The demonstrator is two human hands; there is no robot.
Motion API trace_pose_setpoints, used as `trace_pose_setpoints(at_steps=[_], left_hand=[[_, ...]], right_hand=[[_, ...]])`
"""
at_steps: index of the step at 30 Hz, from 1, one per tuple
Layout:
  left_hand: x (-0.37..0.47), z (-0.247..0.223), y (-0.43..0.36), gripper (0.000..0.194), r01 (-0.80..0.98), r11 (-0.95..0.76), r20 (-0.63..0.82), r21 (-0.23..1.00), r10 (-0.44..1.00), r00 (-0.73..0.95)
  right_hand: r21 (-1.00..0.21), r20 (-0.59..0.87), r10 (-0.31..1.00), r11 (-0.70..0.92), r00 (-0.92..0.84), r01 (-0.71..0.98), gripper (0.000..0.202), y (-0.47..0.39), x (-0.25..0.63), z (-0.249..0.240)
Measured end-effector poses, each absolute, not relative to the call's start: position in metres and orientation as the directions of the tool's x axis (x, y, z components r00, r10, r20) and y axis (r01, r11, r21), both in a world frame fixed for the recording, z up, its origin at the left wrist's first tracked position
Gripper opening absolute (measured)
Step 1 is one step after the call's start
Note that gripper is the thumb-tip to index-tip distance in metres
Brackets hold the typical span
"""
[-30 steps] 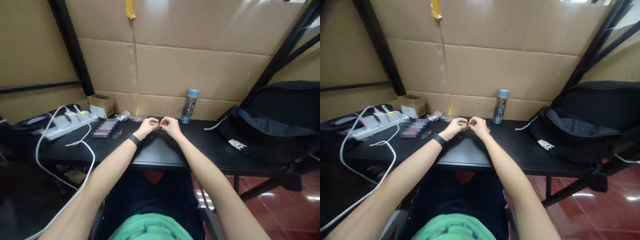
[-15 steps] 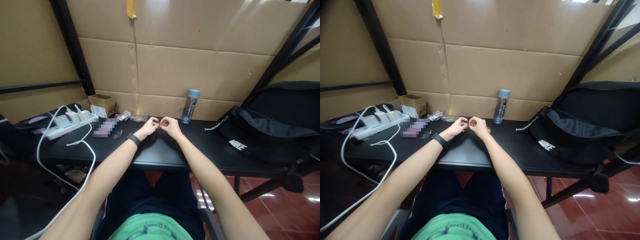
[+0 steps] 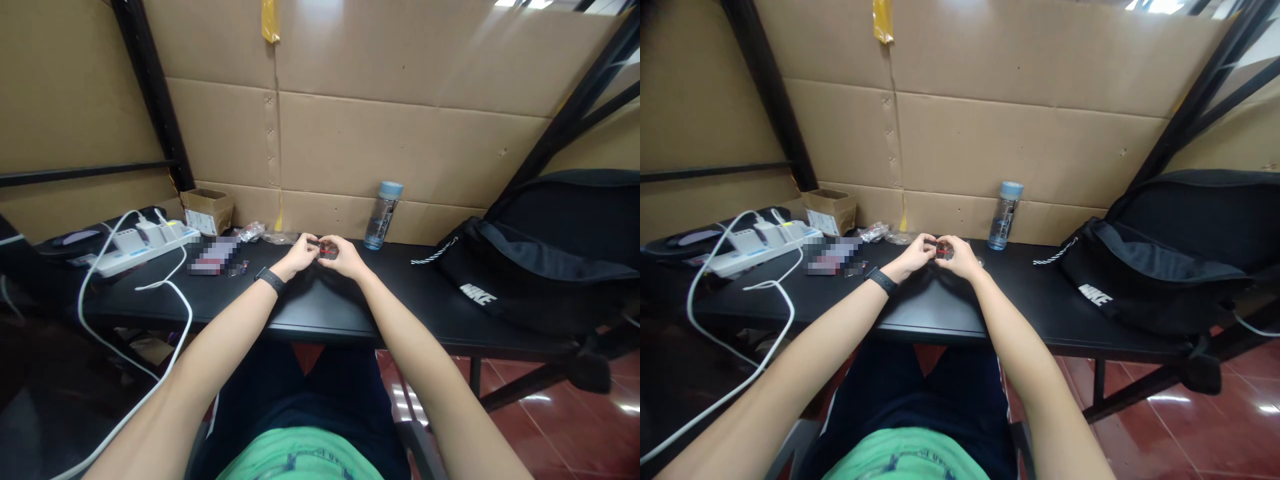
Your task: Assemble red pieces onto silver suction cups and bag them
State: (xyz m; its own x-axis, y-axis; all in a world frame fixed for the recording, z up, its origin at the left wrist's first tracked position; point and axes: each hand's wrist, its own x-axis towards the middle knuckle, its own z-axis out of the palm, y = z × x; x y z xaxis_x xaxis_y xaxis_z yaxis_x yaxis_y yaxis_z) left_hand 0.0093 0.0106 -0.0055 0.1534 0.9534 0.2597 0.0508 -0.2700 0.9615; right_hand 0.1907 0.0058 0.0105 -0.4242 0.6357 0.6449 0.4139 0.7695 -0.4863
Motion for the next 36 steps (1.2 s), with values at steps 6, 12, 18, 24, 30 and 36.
trace_pose_setpoints(at_steps=[6,12,18,24,30,36], left_hand=[[0.010,-0.002,0.008,0.035,0.049,-0.269,0.258,0.962,0.952,0.166],[0.002,0.000,0.009,0.030,0.144,-0.256,0.243,0.956,0.965,0.097],[-0.001,-0.001,0.011,0.032,0.244,-0.296,0.274,0.924,0.954,0.120],[-0.006,0.000,0.012,0.028,0.421,-0.405,0.370,0.811,0.914,0.167],[0.003,-0.002,-0.002,0.024,0.638,-0.566,0.386,0.523,0.824,0.415],[0.020,-0.013,-0.009,0.034,0.667,-0.622,0.308,0.410,0.783,0.540]], right_hand=[[-0.496,0.655,0.631,0.774,-0.416,0.393,0.046,0.005,0.190,0.011],[-0.499,0.664,0.640,0.764,-0.387,0.408,0.046,0.005,0.195,0.016],[-0.541,0.623,0.676,0.736,-0.393,0.408,0.046,0.008,0.198,0.013],[-0.640,0.533,0.762,0.648,-0.369,0.413,0.039,0.009,0.216,0.021],[-0.748,0.574,0.819,0.527,-0.005,0.403,0.042,0.021,0.262,0.034],[-0.643,0.505,0.862,0.345,0.039,0.684,0.035,0.025,0.286,0.030]])
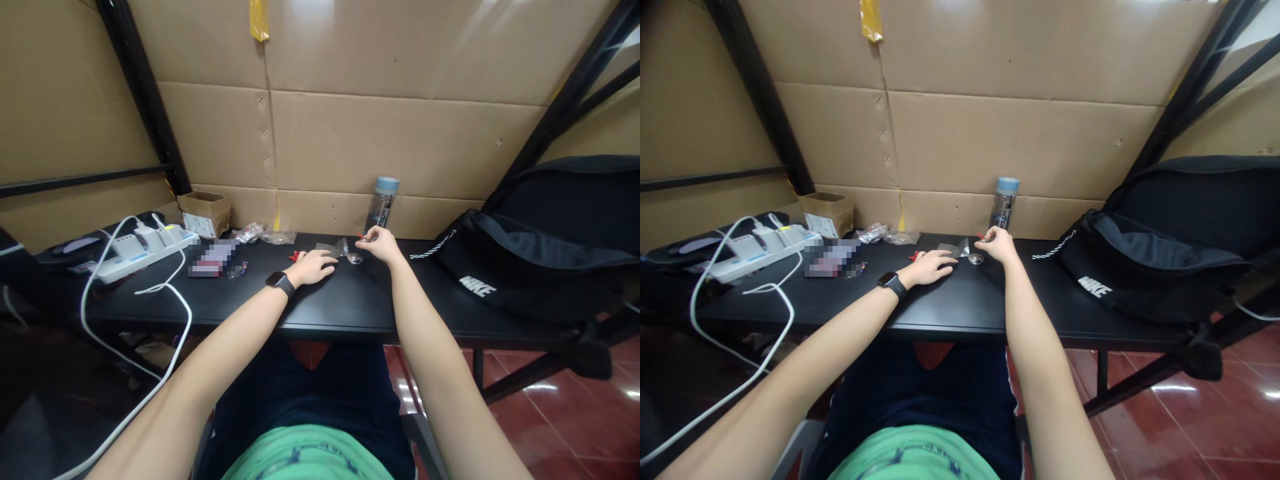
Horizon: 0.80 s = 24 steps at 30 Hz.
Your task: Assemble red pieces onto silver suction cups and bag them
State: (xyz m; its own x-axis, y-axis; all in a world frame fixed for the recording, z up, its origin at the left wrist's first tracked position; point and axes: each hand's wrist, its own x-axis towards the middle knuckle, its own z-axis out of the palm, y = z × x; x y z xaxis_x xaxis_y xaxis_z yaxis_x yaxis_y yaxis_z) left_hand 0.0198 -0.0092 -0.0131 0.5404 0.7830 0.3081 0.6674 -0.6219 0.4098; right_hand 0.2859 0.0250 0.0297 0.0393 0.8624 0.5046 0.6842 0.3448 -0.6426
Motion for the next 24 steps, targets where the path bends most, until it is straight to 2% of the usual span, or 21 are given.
trace_pose_setpoints(at_steps=[4,10,16,21,24], left_hand=[[0.020,-0.020,-0.004,0.038,0.722,-0.586,0.273,0.369,0.810,0.518],[0.003,-0.017,0.009,0.047,0.779,-0.484,0.314,0.398,0.870,0.380],[-0.041,-0.009,0.028,0.033,0.850,-0.319,0.328,0.420,0.926,0.186],[-0.068,-0.003,0.032,0.027,0.856,-0.289,0.306,0.429,0.938,0.164],[-0.067,-0.003,0.032,0.026,0.847,-0.310,0.298,0.433,0.935,0.190]], right_hand=[[-0.588,0.398,0.914,0.315,-0.072,0.745,0.033,0.024,0.284,0.025],[-0.605,0.297,0.898,0.440,-0.324,0.664,0.037,0.023,0.264,0.020],[-0.548,0.233,0.804,0.573,-0.546,0.610,0.036,0.014,0.233,0.018],[-0.573,0.180,0.758,0.599,-0.626,0.560,0.029,0.006,0.226,0.022],[-0.604,0.189,0.781,0.571,-0.596,0.556,0.029,0.006,0.232,0.026]])
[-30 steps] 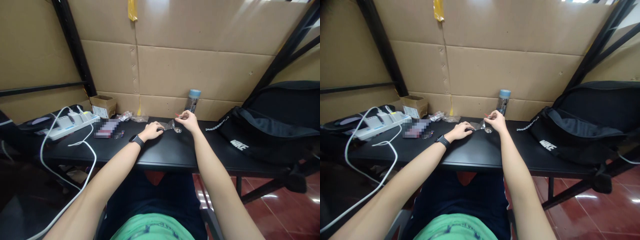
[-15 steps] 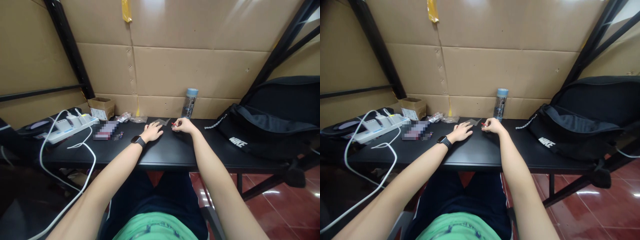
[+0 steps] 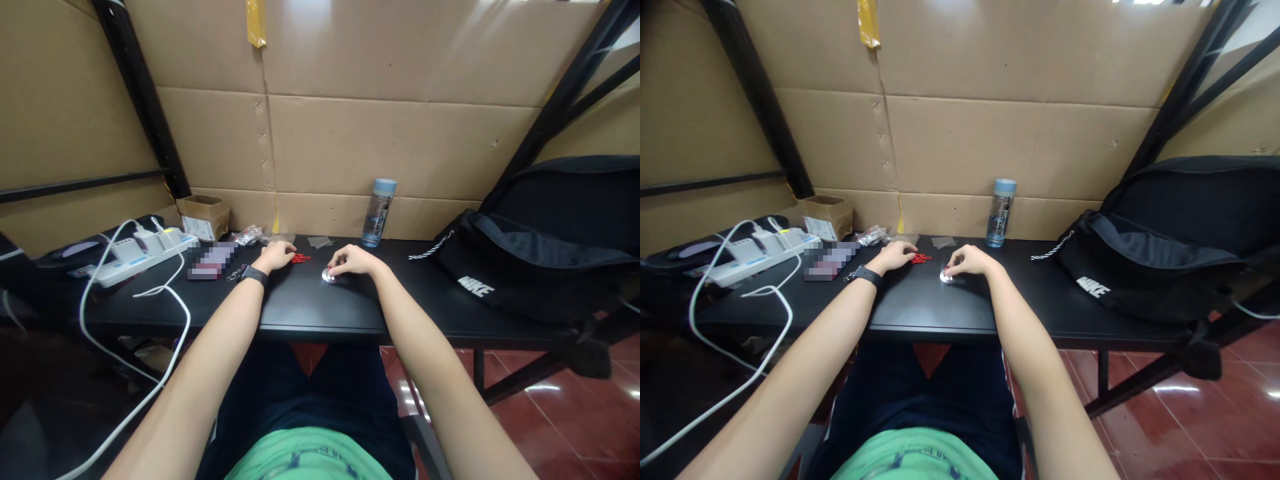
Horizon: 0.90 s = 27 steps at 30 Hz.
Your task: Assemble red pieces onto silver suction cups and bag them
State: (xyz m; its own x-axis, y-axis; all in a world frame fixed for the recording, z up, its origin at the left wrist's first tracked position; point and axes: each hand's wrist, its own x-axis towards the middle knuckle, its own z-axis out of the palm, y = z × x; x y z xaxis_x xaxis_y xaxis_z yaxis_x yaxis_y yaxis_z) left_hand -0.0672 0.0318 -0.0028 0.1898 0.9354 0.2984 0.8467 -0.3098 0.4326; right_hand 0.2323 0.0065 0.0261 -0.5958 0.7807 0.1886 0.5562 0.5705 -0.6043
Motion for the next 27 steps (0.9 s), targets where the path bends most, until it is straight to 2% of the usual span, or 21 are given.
trace_pose_setpoints(at_steps=[4,6,9,21,27], left_hand=[[-0.058,-0.004,0.031,0.025,0.840,-0.341,0.304,0.422,0.926,0.223],[-0.054,-0.005,0.030,0.023,0.842,-0.360,0.312,0.401,0.918,0.243],[-0.049,-0.005,0.029,0.021,0.857,-0.375,0.333,0.352,0.906,0.260],[-0.040,-0.004,0.023,0.013,0.864,-0.344,0.384,0.367,0.902,0.196],[-0.043,-0.003,0.021,0.009,0.865,-0.321,0.381,0.386,0.909,0.167]], right_hand=[[-0.563,0.332,0.868,0.497,-0.370,0.661,0.024,0.017,0.249,0.025],[-0.528,0.356,0.890,0.444,-0.286,0.724,0.028,0.025,0.259,0.020],[-0.507,0.291,0.904,0.424,-0.314,0.751,0.041,0.035,0.269,0.011],[-0.496,0.237,0.908,0.420,-0.346,0.760,0.029,0.040,0.276,0.006],[-0.488,0.214,0.917,0.399,-0.337,0.777,0.030,0.038,0.279,0.009]])
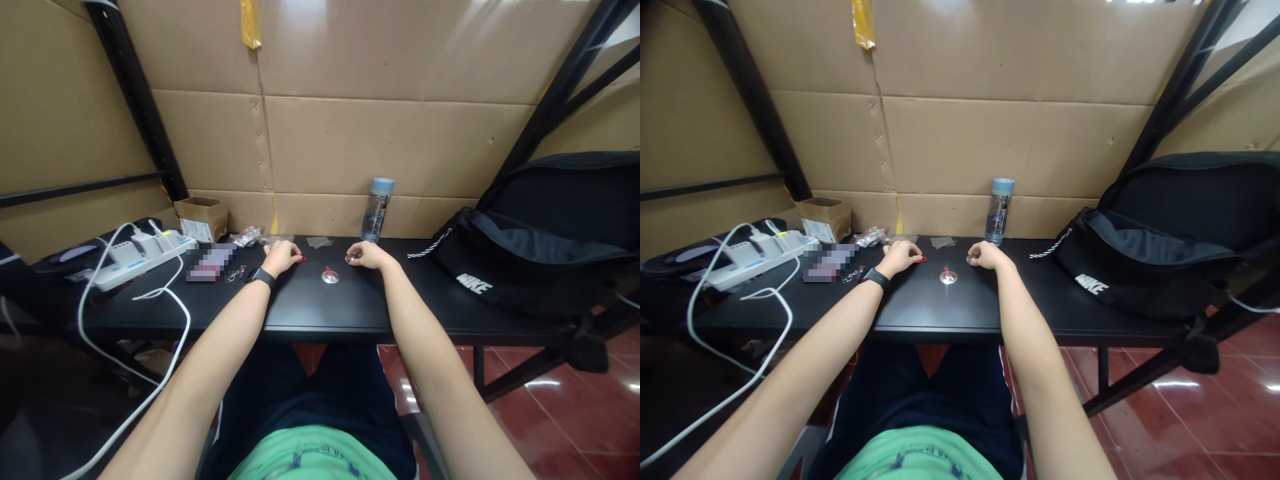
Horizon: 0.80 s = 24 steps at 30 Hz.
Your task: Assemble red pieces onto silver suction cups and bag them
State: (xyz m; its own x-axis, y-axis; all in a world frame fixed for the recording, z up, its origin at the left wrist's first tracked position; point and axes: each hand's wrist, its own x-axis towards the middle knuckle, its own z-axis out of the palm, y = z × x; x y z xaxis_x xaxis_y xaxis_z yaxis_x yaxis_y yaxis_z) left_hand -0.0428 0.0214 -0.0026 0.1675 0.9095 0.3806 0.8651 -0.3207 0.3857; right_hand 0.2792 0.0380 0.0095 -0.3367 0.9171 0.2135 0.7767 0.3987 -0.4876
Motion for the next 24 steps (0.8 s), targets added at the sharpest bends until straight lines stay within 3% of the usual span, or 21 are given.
trace_pose_setpoints(at_steps=[10,14,19,24], left_hand=[[-0.041,-0.004,0.020,0.012,0.892,-0.293,0.371,0.345,0.915,0.156],[-0.038,0.000,0.018,0.014,0.856,-0.317,0.450,0.408,0.886,0.113],[-0.026,0.005,0.014,0.012,0.485,-0.544,0.532,0.685,0.828,0.177],[-0.014,0.002,0.013,0.024,0.252,-0.557,0.524,0.791,0.830,0.191]], right_hand=[[-0.455,0.226,0.932,0.358,-0.283,0.815,0.039,0.032,0.282,0.017],[-0.553,0.307,0.928,0.355,-0.212,0.754,0.045,0.030,0.276,0.019],[-0.731,0.401,0.874,0.485,-0.274,0.480,0.042,0.023,0.252,0.025],[-0.839,0.418,0.856,0.492,-0.303,0.231,0.048,0.005,0.224,0.031]])
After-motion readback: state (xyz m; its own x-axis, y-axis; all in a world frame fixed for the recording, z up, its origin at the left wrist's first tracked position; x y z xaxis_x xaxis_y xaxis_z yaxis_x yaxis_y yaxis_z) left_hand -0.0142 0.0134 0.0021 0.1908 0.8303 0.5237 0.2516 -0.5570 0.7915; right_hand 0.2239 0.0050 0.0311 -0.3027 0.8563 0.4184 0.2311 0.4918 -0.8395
